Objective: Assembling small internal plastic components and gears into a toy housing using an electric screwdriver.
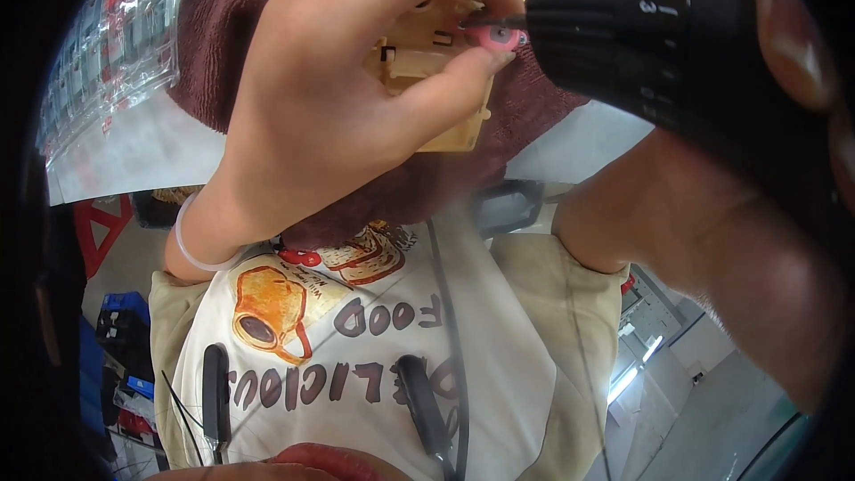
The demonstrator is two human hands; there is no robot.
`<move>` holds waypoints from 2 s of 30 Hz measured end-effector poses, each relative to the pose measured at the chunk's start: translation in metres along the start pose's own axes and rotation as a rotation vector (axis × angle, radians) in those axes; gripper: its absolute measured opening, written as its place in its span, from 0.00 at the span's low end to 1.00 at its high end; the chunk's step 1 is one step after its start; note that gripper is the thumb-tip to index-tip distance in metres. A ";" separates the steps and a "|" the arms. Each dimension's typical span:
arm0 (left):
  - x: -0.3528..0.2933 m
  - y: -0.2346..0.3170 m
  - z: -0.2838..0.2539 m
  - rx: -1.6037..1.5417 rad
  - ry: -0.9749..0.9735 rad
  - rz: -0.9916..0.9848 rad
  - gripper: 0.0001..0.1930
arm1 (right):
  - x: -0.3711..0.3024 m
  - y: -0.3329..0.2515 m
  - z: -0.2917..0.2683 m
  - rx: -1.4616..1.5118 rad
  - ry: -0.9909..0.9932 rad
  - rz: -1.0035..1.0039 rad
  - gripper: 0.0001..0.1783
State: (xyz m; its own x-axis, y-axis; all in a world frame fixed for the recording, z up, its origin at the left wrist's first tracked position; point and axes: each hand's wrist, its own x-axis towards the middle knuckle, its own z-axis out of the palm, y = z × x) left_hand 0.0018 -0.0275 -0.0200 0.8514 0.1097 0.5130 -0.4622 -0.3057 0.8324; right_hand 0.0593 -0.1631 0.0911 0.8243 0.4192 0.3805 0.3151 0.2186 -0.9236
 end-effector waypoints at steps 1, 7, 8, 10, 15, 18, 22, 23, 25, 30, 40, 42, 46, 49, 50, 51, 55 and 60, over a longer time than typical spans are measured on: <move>0.001 -0.001 0.000 -0.001 -0.001 -0.001 0.15 | 0.000 0.001 0.000 0.003 -0.001 0.002 0.13; 0.005 0.001 0.002 -0.021 -0.002 0.004 0.15 | 0.011 -0.043 -0.067 -0.001 -0.003 0.011 0.13; 0.002 -0.001 -0.001 0.000 0.007 -0.011 0.15 | 0.012 -0.033 -0.062 0.024 -0.018 0.021 0.13; 0.000 -0.001 -0.003 -0.009 0.010 -0.010 0.15 | 0.017 -0.034 -0.072 0.020 -0.022 0.025 0.13; -0.003 -0.004 -0.006 -0.034 0.015 -0.007 0.16 | 0.012 -0.023 -0.043 0.008 -0.028 0.036 0.13; -0.003 -0.002 -0.004 -0.040 0.012 -0.005 0.16 | 0.004 -0.010 -0.024 0.011 -0.027 0.040 0.13; -0.002 0.003 -0.006 -0.027 0.005 -0.001 0.16 | 0.000 -0.023 -0.030 0.034 -0.028 0.037 0.13; -0.002 0.004 -0.008 -0.021 0.007 0.000 0.16 | 0.004 -0.022 -0.036 0.042 -0.032 0.036 0.13; 0.000 0.002 -0.006 -0.020 0.002 0.022 0.16 | 0.002 0.004 -0.009 0.043 -0.029 0.017 0.13; 0.008 0.005 -0.006 0.057 -0.032 0.093 0.16 | 0.003 0.006 0.003 0.115 -0.017 -0.068 0.13; 0.005 0.032 -0.031 0.597 -0.313 0.246 0.21 | -0.011 -0.028 -0.036 0.131 0.089 -0.313 0.19; 0.002 0.036 -0.041 0.783 -0.258 0.296 0.19 | -0.018 -0.029 -0.042 0.096 0.102 -0.290 0.21; 0.031 0.027 -0.096 0.908 -0.027 0.385 0.21 | -0.026 -0.034 -0.064 0.100 0.208 -0.235 0.13; 0.101 -0.005 -0.207 0.874 0.110 0.392 0.36 | -0.031 -0.031 -0.089 0.128 0.214 -0.178 0.08; 0.120 -0.020 -0.235 0.539 0.140 0.291 0.37 | -0.033 -0.031 -0.089 0.122 0.323 -0.125 0.14; 0.130 -0.035 -0.277 1.363 0.272 0.203 0.38 | -0.029 -0.029 -0.091 0.146 0.270 -0.118 0.13; 0.147 -0.135 -0.388 1.548 0.322 -0.126 0.31 | -0.049 -0.023 -0.110 0.106 0.343 -0.095 0.10; 0.156 -0.166 -0.404 1.896 -0.089 -0.202 0.20 | -0.060 -0.026 -0.139 -0.304 0.663 -0.072 0.19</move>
State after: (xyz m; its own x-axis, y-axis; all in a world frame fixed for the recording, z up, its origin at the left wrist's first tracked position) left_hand 0.1114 0.4224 0.0065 0.8869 0.2477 0.3899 0.4187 -0.7877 -0.4520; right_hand 0.0669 -0.3170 0.0859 0.8777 -0.2294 0.4207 0.4164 -0.0693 -0.9065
